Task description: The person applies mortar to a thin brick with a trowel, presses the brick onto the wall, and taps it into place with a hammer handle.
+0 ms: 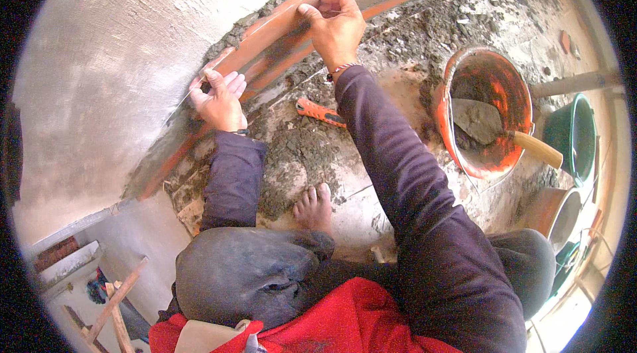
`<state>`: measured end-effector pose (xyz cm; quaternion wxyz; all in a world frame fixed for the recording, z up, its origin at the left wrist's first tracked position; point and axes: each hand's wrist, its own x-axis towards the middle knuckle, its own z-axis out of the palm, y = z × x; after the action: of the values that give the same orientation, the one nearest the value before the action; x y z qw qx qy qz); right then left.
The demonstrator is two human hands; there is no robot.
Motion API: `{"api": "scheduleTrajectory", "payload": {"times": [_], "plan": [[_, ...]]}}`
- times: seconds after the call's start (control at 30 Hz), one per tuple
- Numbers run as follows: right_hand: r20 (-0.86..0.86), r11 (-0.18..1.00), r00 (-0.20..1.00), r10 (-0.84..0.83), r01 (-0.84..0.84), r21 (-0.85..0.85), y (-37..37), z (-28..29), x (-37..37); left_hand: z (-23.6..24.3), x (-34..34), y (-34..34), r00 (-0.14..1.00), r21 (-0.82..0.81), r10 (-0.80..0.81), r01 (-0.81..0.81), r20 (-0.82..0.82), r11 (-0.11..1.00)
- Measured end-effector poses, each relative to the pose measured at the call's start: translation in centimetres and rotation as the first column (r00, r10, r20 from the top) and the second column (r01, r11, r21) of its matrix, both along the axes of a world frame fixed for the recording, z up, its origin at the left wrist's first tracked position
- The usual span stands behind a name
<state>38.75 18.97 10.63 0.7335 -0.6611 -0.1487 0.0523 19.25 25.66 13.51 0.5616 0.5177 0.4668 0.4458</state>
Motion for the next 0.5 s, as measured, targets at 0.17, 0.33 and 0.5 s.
{"api": "scheduleTrajectory", "payload": {"times": [0.17, 0.33, 0.5], "plan": [[0.098, 0.987, 0.993, -0.066, 0.079, -0.138, -0.3, 0.7, -0.5, -0.3, 0.4, 0.0, 0.997, -0.003, 0.06, -0.06, 0.049, 0.998], [0.058, 0.99, 0.996, -0.071, 0.077, -0.117, -0.3, 1.5, -0.6, 0.1, 0.2, -0.1, 0.999, -0.016, 0.026, -0.025, 0.022, 1.0], [0.049, 0.985, 0.997, -0.059, 0.066, -0.162, -0.1, 1.8, -0.7, 1.1, 0.3, -0.4, 0.997, -0.04, 0.063, -0.065, -0.041, 0.997]]}}
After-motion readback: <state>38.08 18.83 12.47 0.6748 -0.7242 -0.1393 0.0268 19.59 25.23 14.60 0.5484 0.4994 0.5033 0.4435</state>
